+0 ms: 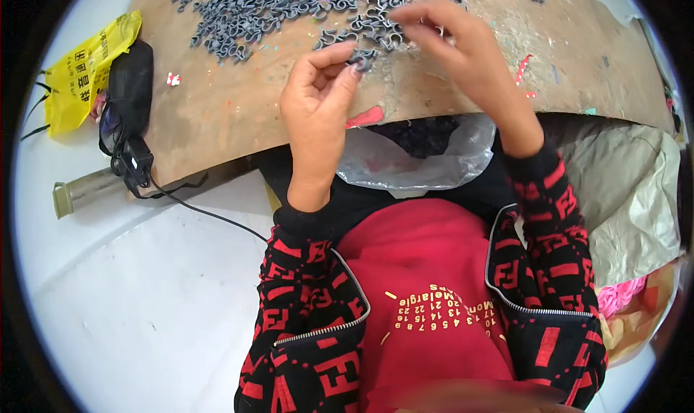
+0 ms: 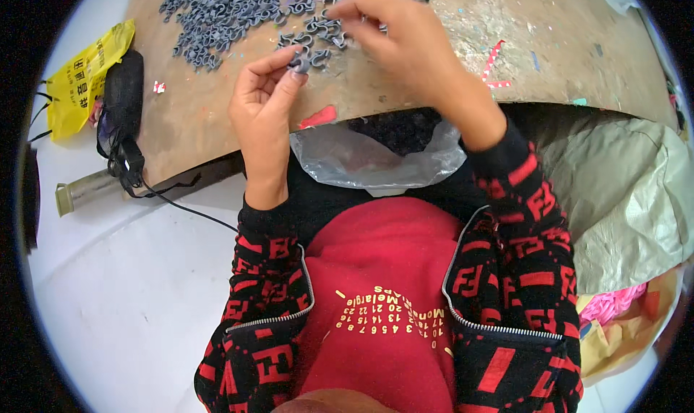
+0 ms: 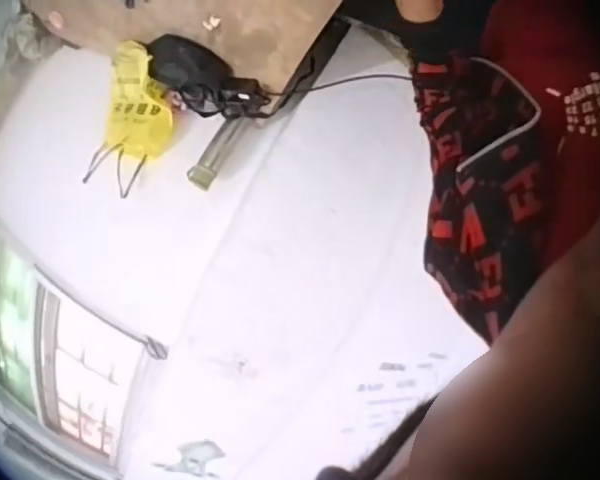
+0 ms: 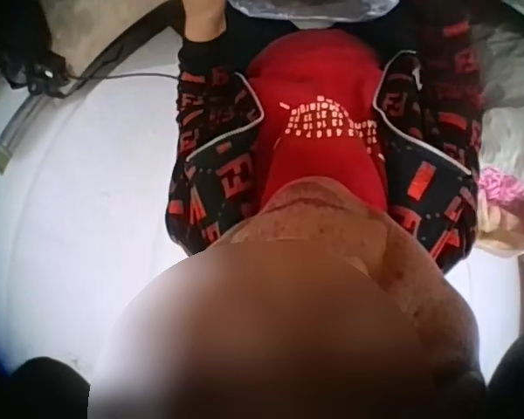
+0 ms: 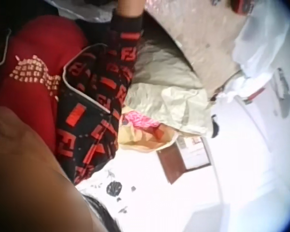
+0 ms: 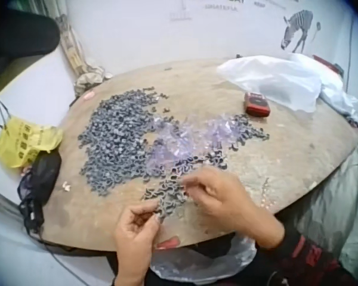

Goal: Picking small grey plastic toy components from a pile and placing them into clear plastic bags.

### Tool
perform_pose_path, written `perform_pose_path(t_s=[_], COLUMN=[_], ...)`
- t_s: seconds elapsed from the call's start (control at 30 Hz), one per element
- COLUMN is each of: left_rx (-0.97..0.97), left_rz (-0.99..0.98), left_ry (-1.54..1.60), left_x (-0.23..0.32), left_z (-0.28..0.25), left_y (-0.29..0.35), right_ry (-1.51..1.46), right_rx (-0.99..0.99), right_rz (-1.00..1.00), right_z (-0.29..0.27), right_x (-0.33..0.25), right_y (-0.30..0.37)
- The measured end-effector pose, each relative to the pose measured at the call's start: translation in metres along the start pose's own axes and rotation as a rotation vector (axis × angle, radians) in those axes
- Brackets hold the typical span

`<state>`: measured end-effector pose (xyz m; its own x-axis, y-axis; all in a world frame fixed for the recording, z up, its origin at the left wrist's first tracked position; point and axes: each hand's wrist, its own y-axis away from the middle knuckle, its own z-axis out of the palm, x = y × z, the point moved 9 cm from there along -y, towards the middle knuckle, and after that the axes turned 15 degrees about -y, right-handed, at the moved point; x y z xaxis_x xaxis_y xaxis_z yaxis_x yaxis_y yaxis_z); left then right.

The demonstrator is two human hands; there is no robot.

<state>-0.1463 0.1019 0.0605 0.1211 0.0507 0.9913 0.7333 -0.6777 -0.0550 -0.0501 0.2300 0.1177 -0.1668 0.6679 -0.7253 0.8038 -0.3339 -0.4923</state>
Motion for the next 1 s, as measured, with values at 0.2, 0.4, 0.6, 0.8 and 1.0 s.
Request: perform_pose_path(t_s=[0.2, 0.4, 0.6, 0.8, 1.0], left_rx=[-0.072, -0.212, -0.201, 0.122, 0.024], left_rz=[0.249, 0.208, 0.149, 0.661, 0.502], left_ry=[-0.205, -0.106, -0.460, -0.818, -1.314], left_x=[0.024, 0.023, 0.019, 0.066, 0.023], left_z=[0.021, 0.047, 0.038, 0.015, 0.010], left_y=[0.026, 0.047, 0.031, -0.056, -0.126], right_ry=[-0.708, -0.743, -0.342, -0.149, -0.062], right_rx=[-0.008, 0.061, 0.203, 0.268, 0.289], right_rz=[0.482, 0.499, 0.390, 0.328, 0.288], right_z=[0.030, 0.012, -0.036, -0.047, -0.044], right_x=[-0.001, 0.005, 0.023, 0.057, 0.051], right_y=[0.068, 0.093, 0.096, 0.083, 0.079])
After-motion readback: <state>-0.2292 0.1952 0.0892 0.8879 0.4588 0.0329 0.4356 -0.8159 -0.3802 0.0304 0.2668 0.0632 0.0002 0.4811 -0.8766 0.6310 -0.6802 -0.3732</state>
